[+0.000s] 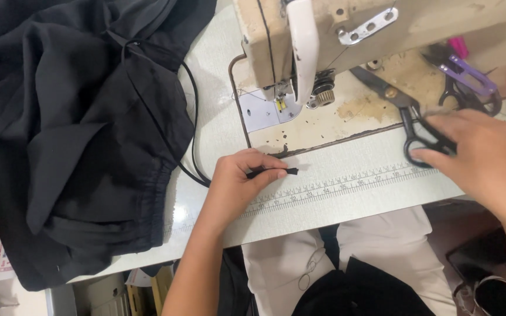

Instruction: Measuring and cutting multiple black fabric strips to a specific length using scissors and a ruler on a sewing machine table.

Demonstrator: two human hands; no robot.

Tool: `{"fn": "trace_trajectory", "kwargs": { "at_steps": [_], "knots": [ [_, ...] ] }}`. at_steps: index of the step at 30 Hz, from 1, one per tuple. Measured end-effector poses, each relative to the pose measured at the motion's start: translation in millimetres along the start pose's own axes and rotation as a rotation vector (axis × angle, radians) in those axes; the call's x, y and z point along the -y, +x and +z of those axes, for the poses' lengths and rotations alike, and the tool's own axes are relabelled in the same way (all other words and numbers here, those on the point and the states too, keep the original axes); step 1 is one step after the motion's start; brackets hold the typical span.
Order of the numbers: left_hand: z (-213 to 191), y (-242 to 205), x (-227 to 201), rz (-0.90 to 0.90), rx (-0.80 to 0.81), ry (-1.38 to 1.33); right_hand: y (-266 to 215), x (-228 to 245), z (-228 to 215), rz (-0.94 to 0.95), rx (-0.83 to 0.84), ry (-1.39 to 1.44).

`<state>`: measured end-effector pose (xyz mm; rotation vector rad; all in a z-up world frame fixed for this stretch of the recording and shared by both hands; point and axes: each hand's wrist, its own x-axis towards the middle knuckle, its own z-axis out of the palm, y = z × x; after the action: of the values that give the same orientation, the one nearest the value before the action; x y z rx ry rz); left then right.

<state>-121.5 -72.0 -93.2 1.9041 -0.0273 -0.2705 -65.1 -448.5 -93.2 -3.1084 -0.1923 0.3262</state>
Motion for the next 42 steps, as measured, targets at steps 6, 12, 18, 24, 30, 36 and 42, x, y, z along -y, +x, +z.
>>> {"fn": "trace_trajectory", "kwargs": {
  "at_steps": [6, 12, 18, 24, 30, 36, 42],
  "knots": [
    [11, -4, -7, 0.098, -0.007, -0.030, -12, 79, -30, -0.483, -0.101, 0.672],
    [16, -6, 2, 0.036, -0.083, -0.114, 7, 134, 6, -0.504, 0.272, 1.072],
    [-1, -12, -9, 0.017, 0.009, 0.017, 17, 145, -1, -0.534, 0.294, 0.965],
    [-29, -38, -12, -0.087, 0.001, 0.155, 19, 142, -7, -0.514, 0.383, 0.893],
    [-25, -46, -9, -0.091, 0.011, 0.228, 15, 143, -15, -0.557, 0.438, 0.691],
    [-16, -43, -5, -0.056, 0.045, 0.349, 16, 129, -4, -0.486, 0.455, 0.607],
    [-15, -43, -5, -0.033, 0.058, 0.437, 18, 120, -5, -0.507, 0.422, 0.541]
  ]
}}
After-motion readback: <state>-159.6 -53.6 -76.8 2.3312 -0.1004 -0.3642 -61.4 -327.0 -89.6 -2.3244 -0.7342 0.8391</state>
